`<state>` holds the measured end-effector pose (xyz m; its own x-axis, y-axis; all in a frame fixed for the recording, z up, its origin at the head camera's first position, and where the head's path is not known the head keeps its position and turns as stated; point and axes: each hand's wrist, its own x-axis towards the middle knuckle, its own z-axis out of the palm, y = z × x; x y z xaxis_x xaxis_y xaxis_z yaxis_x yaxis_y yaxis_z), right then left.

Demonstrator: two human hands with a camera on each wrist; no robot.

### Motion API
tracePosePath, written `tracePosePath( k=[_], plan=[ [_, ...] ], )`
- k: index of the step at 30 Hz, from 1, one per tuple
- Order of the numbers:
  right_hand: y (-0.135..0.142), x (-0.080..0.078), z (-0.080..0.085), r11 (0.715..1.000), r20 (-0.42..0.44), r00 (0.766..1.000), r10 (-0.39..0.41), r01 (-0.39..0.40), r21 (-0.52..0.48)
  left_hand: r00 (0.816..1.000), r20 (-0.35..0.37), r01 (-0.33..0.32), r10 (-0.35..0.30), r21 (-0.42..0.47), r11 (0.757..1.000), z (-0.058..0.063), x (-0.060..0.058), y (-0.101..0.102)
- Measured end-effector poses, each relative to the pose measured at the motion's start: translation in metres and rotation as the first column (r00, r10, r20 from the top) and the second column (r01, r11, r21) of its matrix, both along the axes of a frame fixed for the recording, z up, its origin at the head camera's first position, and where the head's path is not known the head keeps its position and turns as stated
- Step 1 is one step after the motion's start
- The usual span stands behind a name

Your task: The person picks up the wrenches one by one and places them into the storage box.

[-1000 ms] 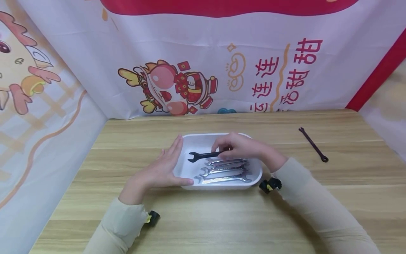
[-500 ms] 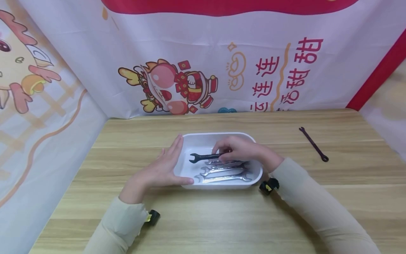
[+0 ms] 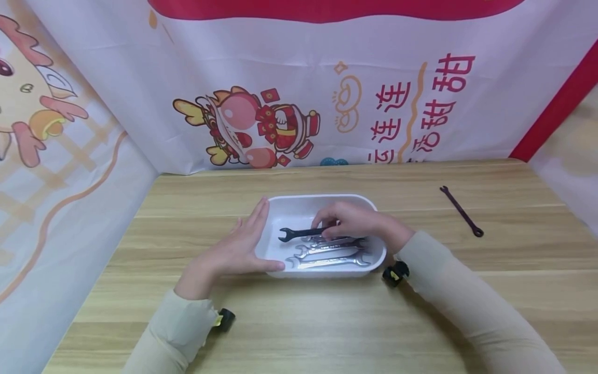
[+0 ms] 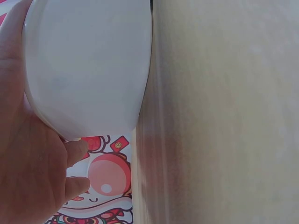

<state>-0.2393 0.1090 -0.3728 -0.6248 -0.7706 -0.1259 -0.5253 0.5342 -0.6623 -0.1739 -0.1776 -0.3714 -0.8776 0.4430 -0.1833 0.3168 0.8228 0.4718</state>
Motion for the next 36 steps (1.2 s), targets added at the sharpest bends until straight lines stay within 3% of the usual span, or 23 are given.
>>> tracePosePath(
  k=[15, 36],
  plan=[
    [0.0002, 0.0029, -0.0015, 0.999, 0.015, 0.999, 0.031, -0.032, 0.031, 1.000, 0.006, -0.002, 0.002, 0.001, 1.000, 0.0020, 0.0003, -0.0011],
    [-0.0026, 0.0052, -0.0056, 0.997, -0.028, 0.999, 0.047, -0.045, 0.062, 1.000, -0.008, 0.008, -0.008, 0.004, 1.000, 0.0024, 0.0019, -0.0003]
  ],
)
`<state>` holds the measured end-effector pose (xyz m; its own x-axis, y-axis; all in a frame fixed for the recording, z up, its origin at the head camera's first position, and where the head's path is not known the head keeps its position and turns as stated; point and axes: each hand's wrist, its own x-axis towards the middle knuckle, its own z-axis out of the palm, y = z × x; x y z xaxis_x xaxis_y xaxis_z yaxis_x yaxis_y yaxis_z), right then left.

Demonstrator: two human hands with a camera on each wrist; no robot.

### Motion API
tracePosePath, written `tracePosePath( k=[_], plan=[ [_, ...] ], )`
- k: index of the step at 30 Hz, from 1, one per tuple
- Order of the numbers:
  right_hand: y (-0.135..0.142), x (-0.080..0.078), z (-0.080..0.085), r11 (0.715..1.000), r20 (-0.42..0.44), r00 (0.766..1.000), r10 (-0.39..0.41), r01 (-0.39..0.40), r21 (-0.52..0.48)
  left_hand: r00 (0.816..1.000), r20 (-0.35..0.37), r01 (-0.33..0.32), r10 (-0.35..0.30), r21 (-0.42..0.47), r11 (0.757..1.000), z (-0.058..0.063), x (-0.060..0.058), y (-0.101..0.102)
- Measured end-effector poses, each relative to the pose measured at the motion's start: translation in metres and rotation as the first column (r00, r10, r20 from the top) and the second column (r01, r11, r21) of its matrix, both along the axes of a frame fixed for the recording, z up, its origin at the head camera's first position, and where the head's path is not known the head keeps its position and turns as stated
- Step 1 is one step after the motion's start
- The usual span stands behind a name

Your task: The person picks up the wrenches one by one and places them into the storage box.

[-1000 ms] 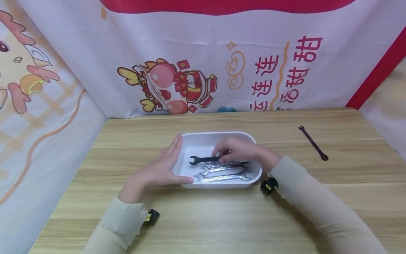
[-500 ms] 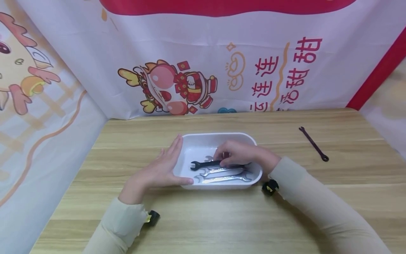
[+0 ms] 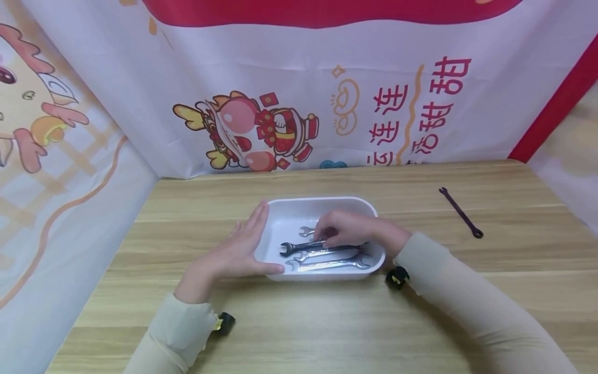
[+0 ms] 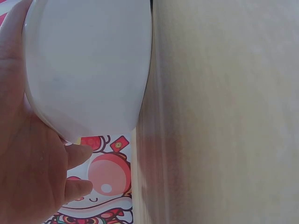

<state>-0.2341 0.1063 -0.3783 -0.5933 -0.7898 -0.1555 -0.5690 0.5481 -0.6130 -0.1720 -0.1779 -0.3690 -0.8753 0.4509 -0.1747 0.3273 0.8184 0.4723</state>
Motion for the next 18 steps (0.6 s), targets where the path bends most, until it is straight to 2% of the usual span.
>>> tracePosePath(
  k=[18],
  plan=[
    [0.0033, 0.0015, 0.0017, 1.000, -0.098, 0.995, -0.022, 0.023, 0.010, 1.000, -0.001, -0.003, 0.003, -0.003, 1.000, -0.0008, 0.0016, -0.0006]
  ],
)
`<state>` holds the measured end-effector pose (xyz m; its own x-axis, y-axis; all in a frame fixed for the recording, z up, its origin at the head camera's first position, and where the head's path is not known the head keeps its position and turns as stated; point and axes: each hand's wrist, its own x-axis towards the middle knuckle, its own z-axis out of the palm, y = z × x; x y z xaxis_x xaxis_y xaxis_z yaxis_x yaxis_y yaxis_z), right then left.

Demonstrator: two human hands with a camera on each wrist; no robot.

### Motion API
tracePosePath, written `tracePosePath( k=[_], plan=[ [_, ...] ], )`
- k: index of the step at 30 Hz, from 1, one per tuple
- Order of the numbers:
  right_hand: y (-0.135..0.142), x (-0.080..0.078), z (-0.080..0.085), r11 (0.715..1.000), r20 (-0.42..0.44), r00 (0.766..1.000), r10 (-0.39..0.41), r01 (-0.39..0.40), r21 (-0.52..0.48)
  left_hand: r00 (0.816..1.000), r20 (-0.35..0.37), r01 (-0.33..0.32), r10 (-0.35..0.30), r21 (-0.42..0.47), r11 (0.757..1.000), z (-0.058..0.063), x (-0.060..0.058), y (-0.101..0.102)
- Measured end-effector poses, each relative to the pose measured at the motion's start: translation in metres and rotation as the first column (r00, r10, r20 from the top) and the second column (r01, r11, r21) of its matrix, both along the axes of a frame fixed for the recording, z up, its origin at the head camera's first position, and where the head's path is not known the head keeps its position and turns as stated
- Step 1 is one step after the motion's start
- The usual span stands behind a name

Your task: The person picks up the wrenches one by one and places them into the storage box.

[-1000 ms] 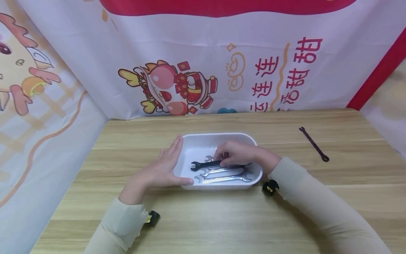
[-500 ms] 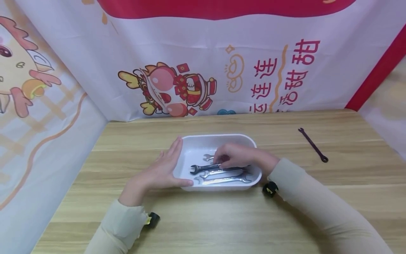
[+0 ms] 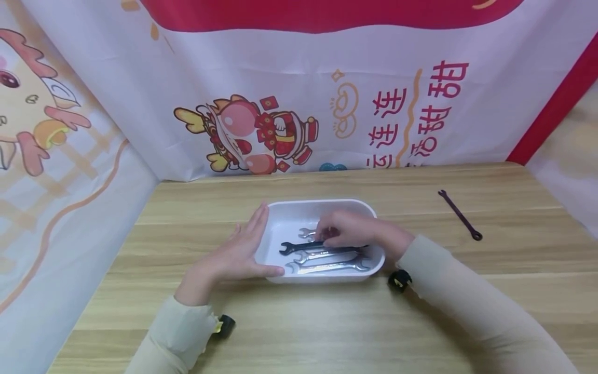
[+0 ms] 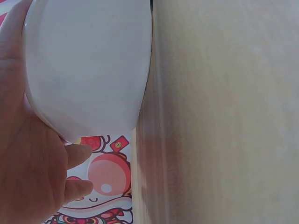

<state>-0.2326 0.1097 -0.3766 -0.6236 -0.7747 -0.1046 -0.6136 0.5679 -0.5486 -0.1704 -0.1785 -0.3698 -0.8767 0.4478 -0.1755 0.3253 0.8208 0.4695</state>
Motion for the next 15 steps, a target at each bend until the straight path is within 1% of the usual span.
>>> tracePosePath(
  k=[5, 11, 15],
  plan=[
    [0.006, 0.003, 0.005, 1.000, 0.000, 1.000, -0.015, 0.015, -0.027, 1.000, 0.001, -0.003, 0.003, -0.002, 1.000, -0.001, 0.000, 0.001],
    [0.017, 0.007, 0.013, 0.997, -0.045, 0.999, -0.010, 0.007, -0.071, 1.000, 0.001, -0.003, 0.003, 0.004, 1.000, 0.000, 0.000, 0.001],
    [0.028, 0.011, 0.020, 0.994, -0.038, 0.999, -0.013, 0.009, -0.108, 1.000, 0.000, -0.001, 0.001, 0.007, 1.000, 0.000, 0.000, 0.001]
  ],
)
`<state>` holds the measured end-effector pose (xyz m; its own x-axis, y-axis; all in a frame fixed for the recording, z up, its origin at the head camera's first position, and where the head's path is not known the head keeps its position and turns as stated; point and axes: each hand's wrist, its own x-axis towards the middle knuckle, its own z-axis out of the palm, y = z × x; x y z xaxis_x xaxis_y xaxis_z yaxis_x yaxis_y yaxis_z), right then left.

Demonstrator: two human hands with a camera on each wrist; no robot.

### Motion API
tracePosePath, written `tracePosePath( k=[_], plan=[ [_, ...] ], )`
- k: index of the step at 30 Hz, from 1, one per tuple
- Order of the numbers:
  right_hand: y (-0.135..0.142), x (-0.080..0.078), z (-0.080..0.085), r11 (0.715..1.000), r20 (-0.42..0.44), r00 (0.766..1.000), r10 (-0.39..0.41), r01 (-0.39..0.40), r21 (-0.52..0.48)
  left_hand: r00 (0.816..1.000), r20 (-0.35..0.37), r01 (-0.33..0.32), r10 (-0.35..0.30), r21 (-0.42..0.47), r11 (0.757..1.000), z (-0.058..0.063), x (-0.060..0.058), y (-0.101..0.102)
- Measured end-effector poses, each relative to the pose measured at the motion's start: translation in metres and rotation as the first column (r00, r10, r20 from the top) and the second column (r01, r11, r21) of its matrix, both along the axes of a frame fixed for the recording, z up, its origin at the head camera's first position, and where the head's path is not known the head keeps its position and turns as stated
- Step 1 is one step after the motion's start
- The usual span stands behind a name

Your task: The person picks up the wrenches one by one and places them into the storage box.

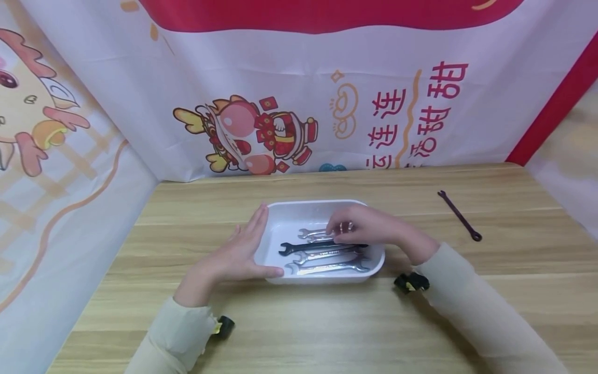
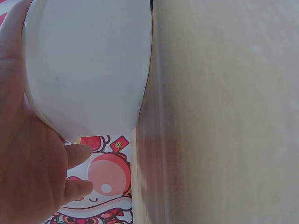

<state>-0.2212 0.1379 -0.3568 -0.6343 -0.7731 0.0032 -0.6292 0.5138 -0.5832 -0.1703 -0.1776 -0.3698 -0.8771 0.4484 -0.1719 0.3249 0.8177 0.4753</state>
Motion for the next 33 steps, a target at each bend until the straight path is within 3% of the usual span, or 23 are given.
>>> tracePosePath(
  k=[8, 33],
  plan=[
    [0.023, 0.011, 0.015, 0.994, 0.038, 0.996, -0.084, 0.086, -0.069, 1.000, 0.001, -0.004, 0.004, -0.003, 1.000, -0.001, 0.000, 0.001],
    [0.077, 0.012, 0.045, 0.964, -0.056, 0.967, -0.250, 0.243, -0.109, 1.000, -0.010, -0.005, 0.005, -0.004, 1.000, 0.000, -0.001, 0.001]
  ],
)
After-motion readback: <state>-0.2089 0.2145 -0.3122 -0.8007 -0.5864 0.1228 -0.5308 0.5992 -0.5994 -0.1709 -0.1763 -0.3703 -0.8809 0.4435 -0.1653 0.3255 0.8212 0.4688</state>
